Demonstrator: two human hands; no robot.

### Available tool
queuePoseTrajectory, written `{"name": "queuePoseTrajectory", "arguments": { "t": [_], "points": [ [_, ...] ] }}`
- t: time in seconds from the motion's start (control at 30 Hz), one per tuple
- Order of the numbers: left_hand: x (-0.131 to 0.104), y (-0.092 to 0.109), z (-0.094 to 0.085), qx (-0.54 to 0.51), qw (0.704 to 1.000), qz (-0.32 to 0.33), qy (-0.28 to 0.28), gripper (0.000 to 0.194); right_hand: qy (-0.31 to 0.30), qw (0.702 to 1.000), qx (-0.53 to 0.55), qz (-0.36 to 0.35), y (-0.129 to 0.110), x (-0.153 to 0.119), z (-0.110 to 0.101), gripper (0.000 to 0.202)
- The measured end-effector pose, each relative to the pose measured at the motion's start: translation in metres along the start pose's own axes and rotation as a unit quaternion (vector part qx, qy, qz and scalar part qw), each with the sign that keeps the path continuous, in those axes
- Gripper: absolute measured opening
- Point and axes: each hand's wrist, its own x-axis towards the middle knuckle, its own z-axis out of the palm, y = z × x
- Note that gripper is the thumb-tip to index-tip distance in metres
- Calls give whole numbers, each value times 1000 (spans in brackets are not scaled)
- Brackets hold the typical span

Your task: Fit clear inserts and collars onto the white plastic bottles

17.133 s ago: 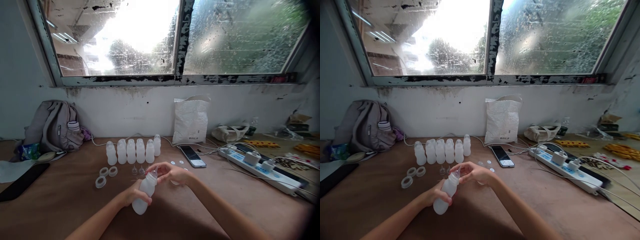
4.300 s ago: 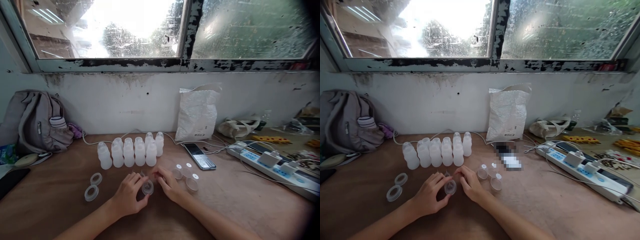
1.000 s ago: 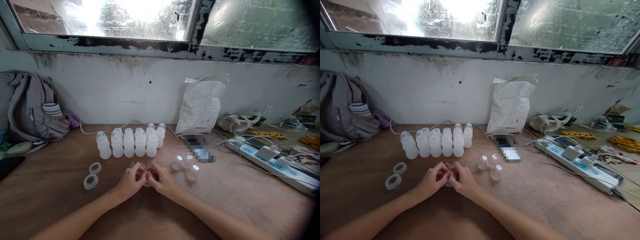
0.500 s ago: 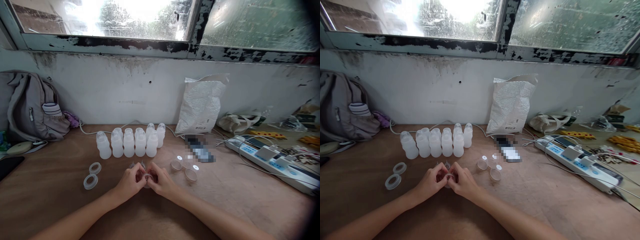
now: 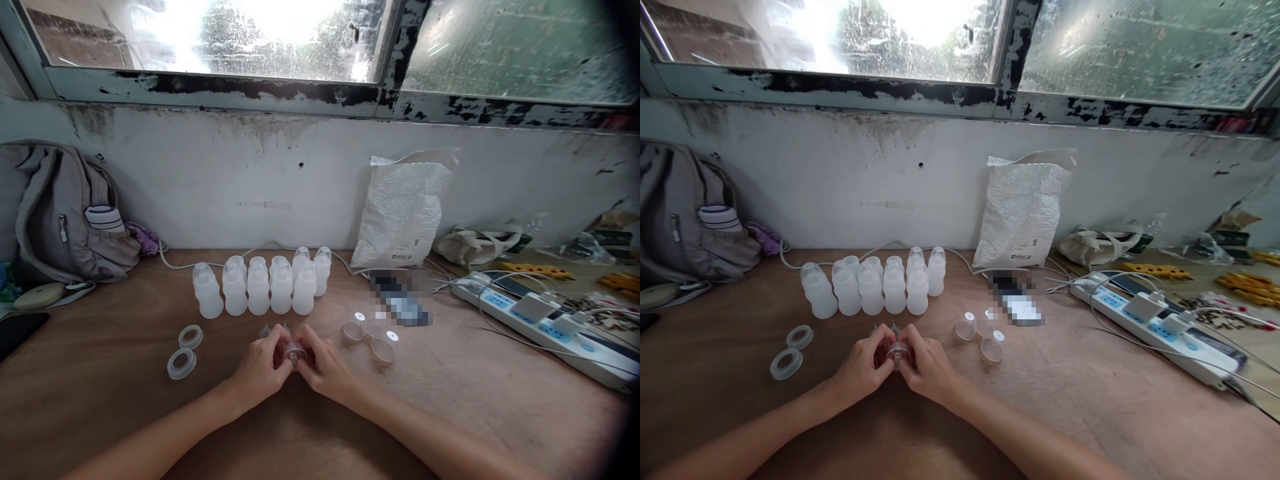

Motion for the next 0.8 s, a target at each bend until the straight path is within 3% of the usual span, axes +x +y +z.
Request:
{"name": "queuePoseTrajectory", "arguments": {
  "t": [0.27,0.6,0.8],
  "points": [
    [-3,2,-1,7,1000,15,7,10,0,1000,-10,-29,0,-2,-1,19],
    [-9,2,3,126,991,23,24,12,-45,993,-37,-102,-9,-10,-8,22],
    [-16,8,4,169,985,2,44,11,-28,991,-60,-119,-18,-20,-10,24]
  ]
}}
